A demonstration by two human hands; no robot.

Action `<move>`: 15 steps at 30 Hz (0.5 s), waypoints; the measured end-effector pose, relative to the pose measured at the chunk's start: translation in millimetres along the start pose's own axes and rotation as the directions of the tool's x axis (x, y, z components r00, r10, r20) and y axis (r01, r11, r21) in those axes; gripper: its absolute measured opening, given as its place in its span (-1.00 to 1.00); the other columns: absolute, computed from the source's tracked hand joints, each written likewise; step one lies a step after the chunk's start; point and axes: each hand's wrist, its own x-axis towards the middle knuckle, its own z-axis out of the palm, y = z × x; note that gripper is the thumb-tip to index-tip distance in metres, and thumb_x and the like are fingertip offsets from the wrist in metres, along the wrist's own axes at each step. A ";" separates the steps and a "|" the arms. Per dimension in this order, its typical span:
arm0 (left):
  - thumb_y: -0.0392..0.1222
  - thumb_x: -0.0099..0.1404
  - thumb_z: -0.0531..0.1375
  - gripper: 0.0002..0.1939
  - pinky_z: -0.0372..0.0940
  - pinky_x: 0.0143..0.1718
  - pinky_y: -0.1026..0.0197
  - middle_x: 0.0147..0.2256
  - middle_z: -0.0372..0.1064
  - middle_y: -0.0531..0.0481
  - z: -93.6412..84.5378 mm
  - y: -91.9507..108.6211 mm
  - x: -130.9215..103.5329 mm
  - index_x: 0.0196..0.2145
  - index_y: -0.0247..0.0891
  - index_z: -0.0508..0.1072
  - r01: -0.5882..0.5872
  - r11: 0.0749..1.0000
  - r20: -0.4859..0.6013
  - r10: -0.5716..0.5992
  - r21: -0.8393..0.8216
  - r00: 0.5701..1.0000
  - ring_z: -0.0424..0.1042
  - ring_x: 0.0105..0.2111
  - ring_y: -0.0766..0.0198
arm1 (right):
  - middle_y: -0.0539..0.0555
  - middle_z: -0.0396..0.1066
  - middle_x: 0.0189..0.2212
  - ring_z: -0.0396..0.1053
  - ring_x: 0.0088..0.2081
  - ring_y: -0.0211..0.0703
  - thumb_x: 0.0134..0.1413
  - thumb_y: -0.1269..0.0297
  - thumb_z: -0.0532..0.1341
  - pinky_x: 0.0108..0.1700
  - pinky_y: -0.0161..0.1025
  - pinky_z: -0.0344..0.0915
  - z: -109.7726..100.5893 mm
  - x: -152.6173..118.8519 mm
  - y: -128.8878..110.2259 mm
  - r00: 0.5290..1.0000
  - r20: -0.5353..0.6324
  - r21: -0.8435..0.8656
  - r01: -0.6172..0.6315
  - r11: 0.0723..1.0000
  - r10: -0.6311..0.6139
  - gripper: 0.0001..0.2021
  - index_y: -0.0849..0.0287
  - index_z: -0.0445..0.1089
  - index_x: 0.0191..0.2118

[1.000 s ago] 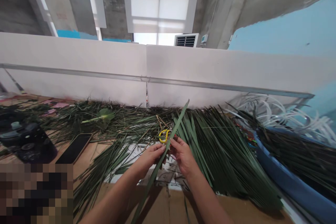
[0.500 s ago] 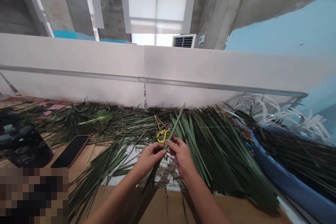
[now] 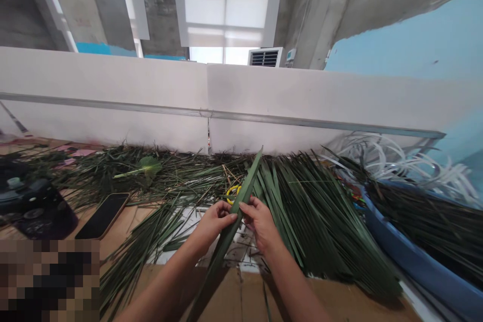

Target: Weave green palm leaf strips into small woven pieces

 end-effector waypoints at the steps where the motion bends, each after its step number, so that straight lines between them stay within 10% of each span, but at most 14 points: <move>1: -0.03 -0.08 0.44 -0.60 0.11 -0.42 0.28 -0.52 0.30 0.15 0.0 0.1 0.4 -0.38 -0.24 0.37 -0.006 1.000 -0.006 0.006 0.003 1.000 0.24 -0.51 0.36 | -0.06 0.52 -0.48 0.33 -0.50 -0.24 -0.45 0.11 0.61 -0.37 -0.26 0.26 0.7 -0.7 0.2 1.000 0.022 0.001 0.006 1.000 -0.006 -0.55 0.12 0.48 -0.39; 11: 0.05 0.02 0.37 -0.64 0.05 -0.50 0.27 -0.54 0.30 0.12 -7.4 4.2 -5.6 -0.37 -0.27 0.44 0.111 0.986 0.255 -0.139 0.123 0.957 0.21 -0.56 0.36 | -0.10 0.44 -0.56 0.25 -0.53 -0.26 -0.30 0.21 0.54 -0.47 -0.31 0.16 -12.0 8.0 1.8 0.971 -0.075 -0.065 0.223 0.973 -0.227 -0.74 0.08 0.50 -0.43; 15: 0.03 0.00 0.38 -0.66 0.04 -0.47 0.28 -0.54 0.29 0.12 -7.0 4.8 -5.7 -0.41 -0.27 0.43 0.094 0.990 0.216 -0.115 0.106 0.969 0.20 -0.53 0.37 | -0.06 0.51 -0.49 0.34 -0.49 -0.20 -0.27 0.11 0.55 -0.44 -0.28 0.21 -12.2 6.9 2.5 0.995 -0.026 -0.054 0.093 0.994 -0.094 -0.67 0.08 0.51 -0.36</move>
